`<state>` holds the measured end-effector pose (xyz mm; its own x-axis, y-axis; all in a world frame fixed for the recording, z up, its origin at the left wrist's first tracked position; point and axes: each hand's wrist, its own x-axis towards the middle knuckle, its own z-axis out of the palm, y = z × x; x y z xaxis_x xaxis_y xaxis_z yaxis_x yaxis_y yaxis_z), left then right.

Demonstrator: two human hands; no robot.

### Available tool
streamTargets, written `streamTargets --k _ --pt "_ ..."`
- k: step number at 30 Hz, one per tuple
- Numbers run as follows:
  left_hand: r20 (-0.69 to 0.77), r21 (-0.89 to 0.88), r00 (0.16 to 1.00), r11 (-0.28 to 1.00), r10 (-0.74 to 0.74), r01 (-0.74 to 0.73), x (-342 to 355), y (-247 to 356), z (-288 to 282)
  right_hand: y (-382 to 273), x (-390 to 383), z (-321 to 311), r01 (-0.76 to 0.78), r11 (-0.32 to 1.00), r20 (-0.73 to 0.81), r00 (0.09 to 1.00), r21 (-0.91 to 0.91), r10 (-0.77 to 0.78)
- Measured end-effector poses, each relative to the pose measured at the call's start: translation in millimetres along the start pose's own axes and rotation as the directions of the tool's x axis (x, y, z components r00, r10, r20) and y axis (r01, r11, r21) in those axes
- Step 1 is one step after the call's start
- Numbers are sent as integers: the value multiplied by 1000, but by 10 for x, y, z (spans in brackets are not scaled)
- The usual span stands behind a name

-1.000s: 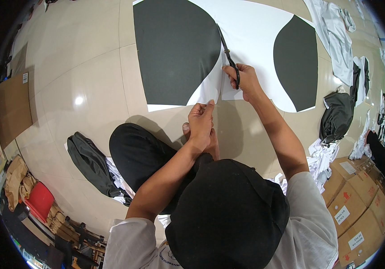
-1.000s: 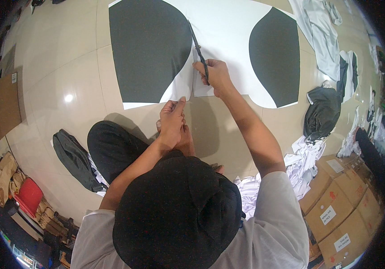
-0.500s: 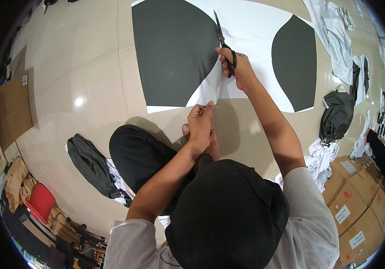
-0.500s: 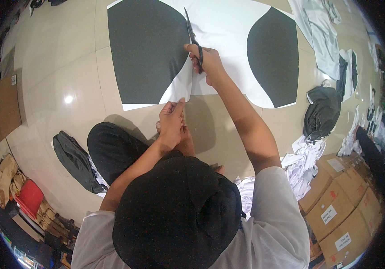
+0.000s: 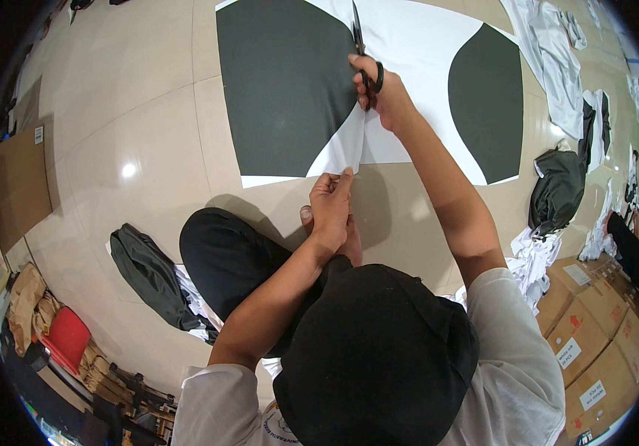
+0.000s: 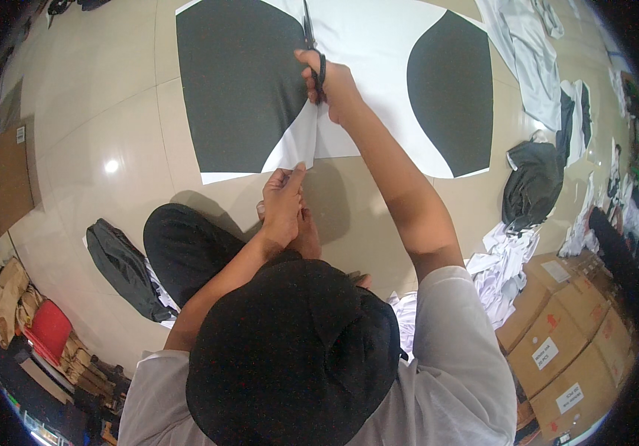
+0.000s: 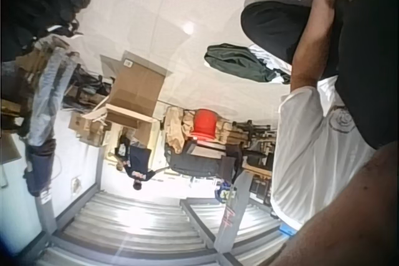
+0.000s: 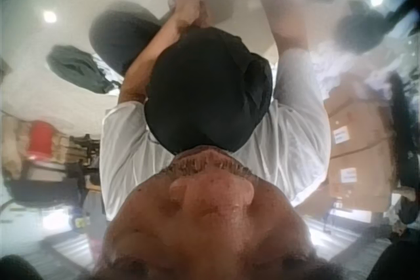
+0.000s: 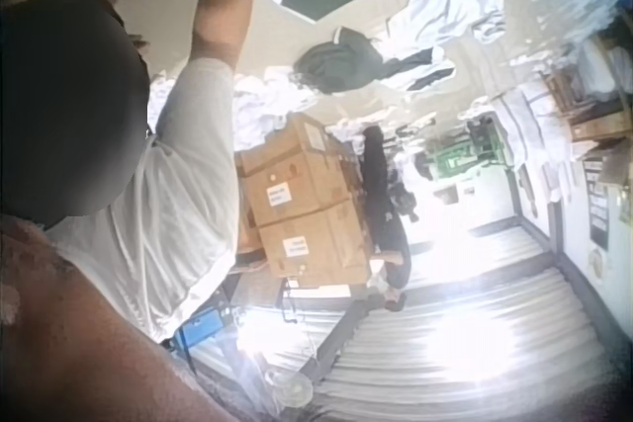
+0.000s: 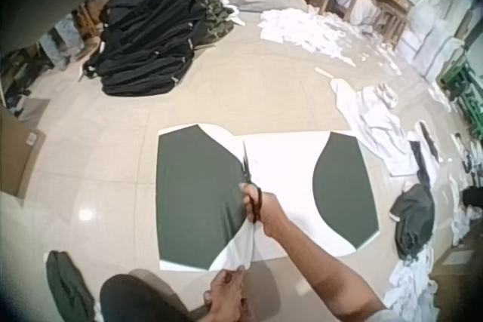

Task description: The person sits on the floor and uses scissors to cut a dark green fabric piece along the edge of a white paper template. The person aligns the fabric, cuts along the curve, and adjusts the material as needed.

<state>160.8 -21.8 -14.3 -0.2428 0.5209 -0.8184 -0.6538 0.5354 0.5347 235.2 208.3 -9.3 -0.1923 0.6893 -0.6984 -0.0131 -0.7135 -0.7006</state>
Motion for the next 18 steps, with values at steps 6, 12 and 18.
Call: streamTargets --k 6,12,18 --pt "20 -26 1000 1000 -14 15 5 2 -3 -119 191 33 56 997 -17 998 -49 -57" --pt "6 17 1000 1000 -23 23 1 37 22 -215 376 40 65 997 55 996 36 -67" --pt "4 88 1000 996 7 -7 45 -7 4 -340 730 43 129 985 104 985 117 -141"
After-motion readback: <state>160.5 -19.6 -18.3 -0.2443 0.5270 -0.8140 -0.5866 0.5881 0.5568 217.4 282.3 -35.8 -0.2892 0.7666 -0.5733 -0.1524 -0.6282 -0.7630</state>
